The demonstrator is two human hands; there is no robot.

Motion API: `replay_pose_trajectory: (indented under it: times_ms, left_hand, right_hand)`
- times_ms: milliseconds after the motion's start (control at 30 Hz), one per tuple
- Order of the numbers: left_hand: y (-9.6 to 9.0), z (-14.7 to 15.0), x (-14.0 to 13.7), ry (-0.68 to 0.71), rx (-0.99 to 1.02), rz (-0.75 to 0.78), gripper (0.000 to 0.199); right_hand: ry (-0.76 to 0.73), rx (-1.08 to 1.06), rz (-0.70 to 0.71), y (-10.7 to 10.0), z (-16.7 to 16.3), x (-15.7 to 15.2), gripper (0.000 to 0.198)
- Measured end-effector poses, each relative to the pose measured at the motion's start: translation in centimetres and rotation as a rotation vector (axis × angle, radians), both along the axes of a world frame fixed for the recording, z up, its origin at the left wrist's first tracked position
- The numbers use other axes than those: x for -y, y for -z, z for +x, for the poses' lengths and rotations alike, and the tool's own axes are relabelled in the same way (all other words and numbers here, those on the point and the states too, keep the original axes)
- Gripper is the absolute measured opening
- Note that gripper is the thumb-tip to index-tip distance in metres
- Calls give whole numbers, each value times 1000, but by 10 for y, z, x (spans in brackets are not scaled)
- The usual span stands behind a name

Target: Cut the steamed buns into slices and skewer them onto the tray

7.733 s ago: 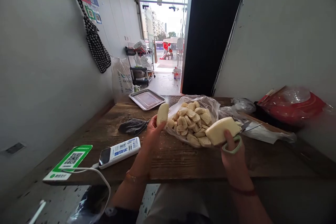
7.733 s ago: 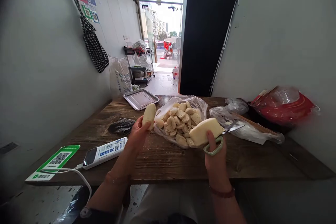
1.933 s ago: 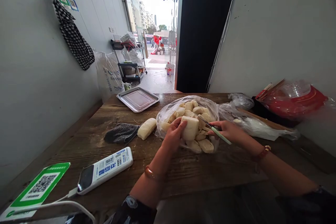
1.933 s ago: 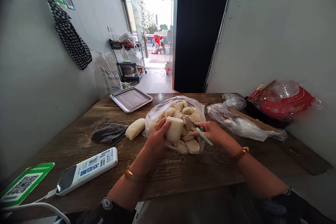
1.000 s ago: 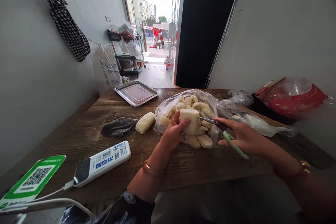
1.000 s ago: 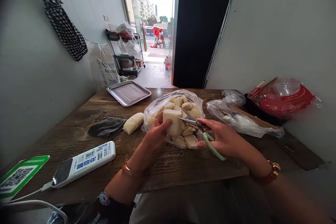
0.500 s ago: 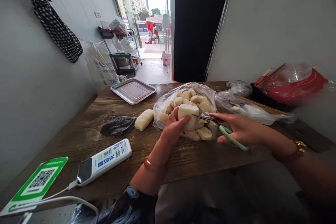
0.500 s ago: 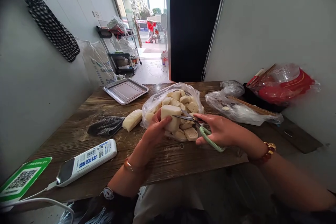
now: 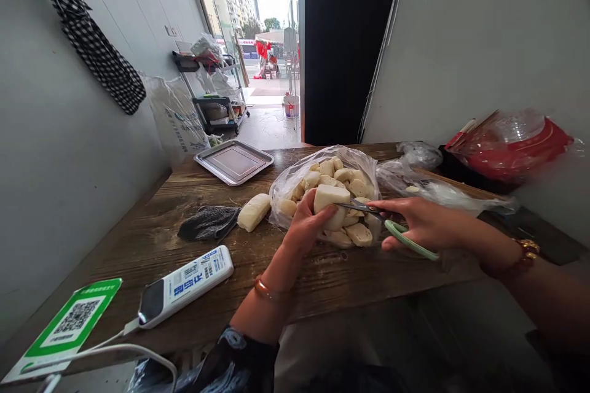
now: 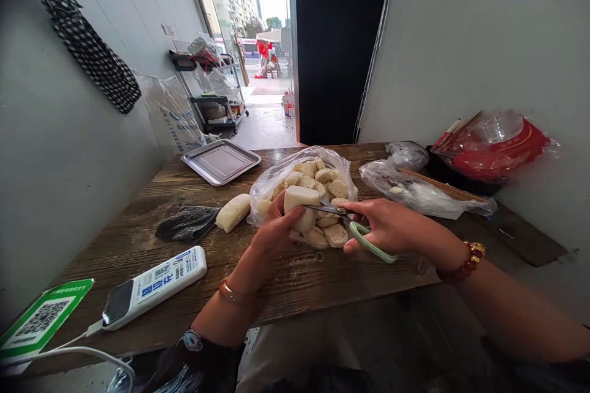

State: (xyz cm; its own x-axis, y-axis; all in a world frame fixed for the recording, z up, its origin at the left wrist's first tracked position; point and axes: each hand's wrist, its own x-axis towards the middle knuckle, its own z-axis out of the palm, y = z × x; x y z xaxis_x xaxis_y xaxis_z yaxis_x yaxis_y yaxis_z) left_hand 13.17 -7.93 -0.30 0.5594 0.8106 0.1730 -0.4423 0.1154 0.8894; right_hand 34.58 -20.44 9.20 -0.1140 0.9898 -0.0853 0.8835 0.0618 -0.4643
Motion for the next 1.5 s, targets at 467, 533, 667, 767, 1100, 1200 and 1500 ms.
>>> replay_pose_trajectory:
  times_ms: [467,533,667,767,1100,1200,1500]
  left_hand:
    - [1,-1,-3,90,73,-27,56]
    - [0,-1,-4,123,74,-48,60]
    - [0,0,-4,110,52,-87,56]
    - [0,0,-3,93,51,-83,53]
    - [3,0,-4,31,-87,69,53]
    - [3,1,-3,14,-106,91,53]
    - [1,0,0,37,-95,43,51]
  right_hand:
    - [136,52,43,6,3,8,64]
    - [152,48,49,6,4,8,67]
    - [141,4,27,1,1,8,75]
    - [84,-43,8,-2,-2,7,86]
    - [-44,-91,-19,4,2,-8,94]
    - [-26,-77,-8,5,0,-10,97]
    - [70,42,-21,7,6,-10,70]
